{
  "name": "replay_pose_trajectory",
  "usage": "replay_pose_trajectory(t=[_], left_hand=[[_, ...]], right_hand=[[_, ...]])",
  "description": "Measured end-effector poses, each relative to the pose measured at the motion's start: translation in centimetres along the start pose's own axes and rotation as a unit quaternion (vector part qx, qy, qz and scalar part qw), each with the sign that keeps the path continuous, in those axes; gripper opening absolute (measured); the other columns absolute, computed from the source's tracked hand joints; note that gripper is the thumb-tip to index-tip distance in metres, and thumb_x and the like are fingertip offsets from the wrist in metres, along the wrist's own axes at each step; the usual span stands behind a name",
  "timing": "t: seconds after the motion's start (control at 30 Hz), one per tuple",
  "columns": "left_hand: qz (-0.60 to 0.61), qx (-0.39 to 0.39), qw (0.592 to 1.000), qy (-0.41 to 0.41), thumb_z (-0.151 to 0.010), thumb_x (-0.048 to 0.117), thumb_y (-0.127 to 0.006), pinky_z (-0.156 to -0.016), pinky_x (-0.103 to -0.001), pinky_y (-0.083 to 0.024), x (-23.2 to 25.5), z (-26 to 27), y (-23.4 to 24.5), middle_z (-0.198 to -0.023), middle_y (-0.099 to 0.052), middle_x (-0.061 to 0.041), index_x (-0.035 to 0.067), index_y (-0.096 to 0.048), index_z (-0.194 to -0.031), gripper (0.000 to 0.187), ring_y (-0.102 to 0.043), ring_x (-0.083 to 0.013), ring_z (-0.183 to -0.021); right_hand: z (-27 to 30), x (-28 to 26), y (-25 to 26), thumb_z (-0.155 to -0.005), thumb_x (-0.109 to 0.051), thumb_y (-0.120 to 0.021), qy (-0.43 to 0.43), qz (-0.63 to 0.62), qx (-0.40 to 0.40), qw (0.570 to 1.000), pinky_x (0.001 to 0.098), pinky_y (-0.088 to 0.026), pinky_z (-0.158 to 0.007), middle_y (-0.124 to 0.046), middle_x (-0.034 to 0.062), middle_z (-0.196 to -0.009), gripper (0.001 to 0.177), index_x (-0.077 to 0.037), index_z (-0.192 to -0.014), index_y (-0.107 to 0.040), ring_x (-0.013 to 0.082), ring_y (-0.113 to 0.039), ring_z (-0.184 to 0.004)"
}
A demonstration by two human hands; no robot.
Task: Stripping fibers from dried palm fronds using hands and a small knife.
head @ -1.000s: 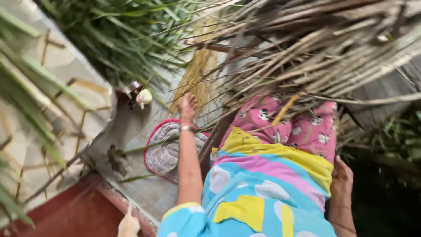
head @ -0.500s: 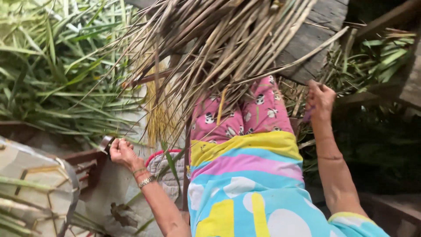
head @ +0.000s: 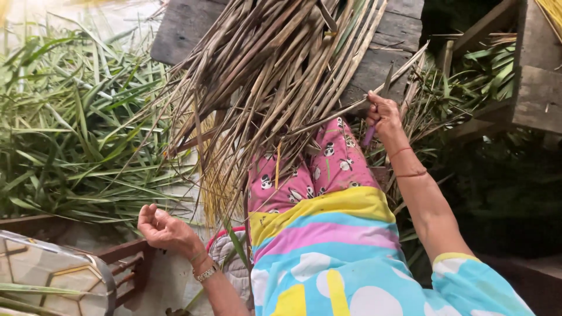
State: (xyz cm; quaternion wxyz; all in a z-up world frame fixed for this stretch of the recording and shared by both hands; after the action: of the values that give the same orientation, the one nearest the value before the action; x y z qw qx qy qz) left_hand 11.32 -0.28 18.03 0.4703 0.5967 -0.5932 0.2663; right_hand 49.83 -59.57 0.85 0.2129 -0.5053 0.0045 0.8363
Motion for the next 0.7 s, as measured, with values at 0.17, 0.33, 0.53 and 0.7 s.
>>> replay_pose_trajectory(t=[0.17, 0.33, 0.53, 0.7], left_hand=[[-0.005, -0.042, 0.999, -0.009, -0.1, -0.003, -0.059, -0.09, -0.033, -0.051, 4.8, 0.5, -1.5, -0.107, -0.071, -0.012, 0.005, -0.067, -0.124, 0.026, -0.067, -0.0227, -0.104], [0.032, -0.096, 0.995, 0.0, -0.099, -0.004, -0.057, -0.088, -0.032, -0.052, 10.0, 2.2, -4.8, -0.106, -0.071, -0.011, 0.007, -0.069, -0.121, 0.027, -0.068, -0.0227, -0.101], [0.107, -0.378, 0.918, -0.055, -0.105, 0.007, -0.053, -0.077, -0.025, -0.061, 15.4, 8.2, -13.4, -0.107, -0.07, -0.014, 0.001, -0.065, -0.116, 0.017, -0.069, -0.0205, -0.092], [0.045, -0.612, 0.79, 0.012, -0.09, 0.03, -0.074, -0.072, -0.027, -0.065, 17.8, 16.5, -19.5, -0.114, -0.068, -0.009, 0.007, -0.047, -0.144, 0.064, -0.072, -0.0181, -0.089]], right_hand=[[2.0, -3.4, -0.5, -0.097, -0.021, -0.075, 0.019, -0.003, 0.02, 1.0, 0.0316, -0.031, -0.033, -0.046, -0.003, -0.055, 0.027, -0.013, -0.078, -0.059, 0.0073, -0.037, -0.034], [10.1, -12.7, -1.8, -0.104, -0.026, -0.072, 0.129, 0.031, 0.01, 0.991, 0.0325, -0.033, -0.03, -0.04, -0.0005, -0.046, 0.04, -0.012, -0.07, -0.058, 0.0109, -0.035, -0.03], [16.6, -18.4, -1.8, -0.106, -0.023, -0.075, 0.193, -0.015, -0.028, 0.981, 0.0202, -0.037, -0.032, -0.058, -0.0063, -0.06, 0.017, -0.01, -0.095, -0.075, 0.0044, -0.045, -0.041], [18.6, -20.2, -1.5, -0.109, -0.019, -0.073, 0.236, -0.052, -0.058, 0.969, 0.0229, -0.038, -0.034, -0.057, -0.0023, -0.06, 0.02, -0.007, -0.093, -0.075, 0.0076, -0.045, -0.041]])
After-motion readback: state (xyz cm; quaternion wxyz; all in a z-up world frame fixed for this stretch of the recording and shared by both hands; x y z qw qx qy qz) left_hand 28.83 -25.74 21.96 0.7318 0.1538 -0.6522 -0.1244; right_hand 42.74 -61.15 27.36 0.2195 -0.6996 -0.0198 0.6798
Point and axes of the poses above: each hand's wrist, its own z-axis away from the middle knuckle, its own y-axis out of the back of the hand, x = y × z, the point moved 8 cm from there along -z, towards the middle knuckle
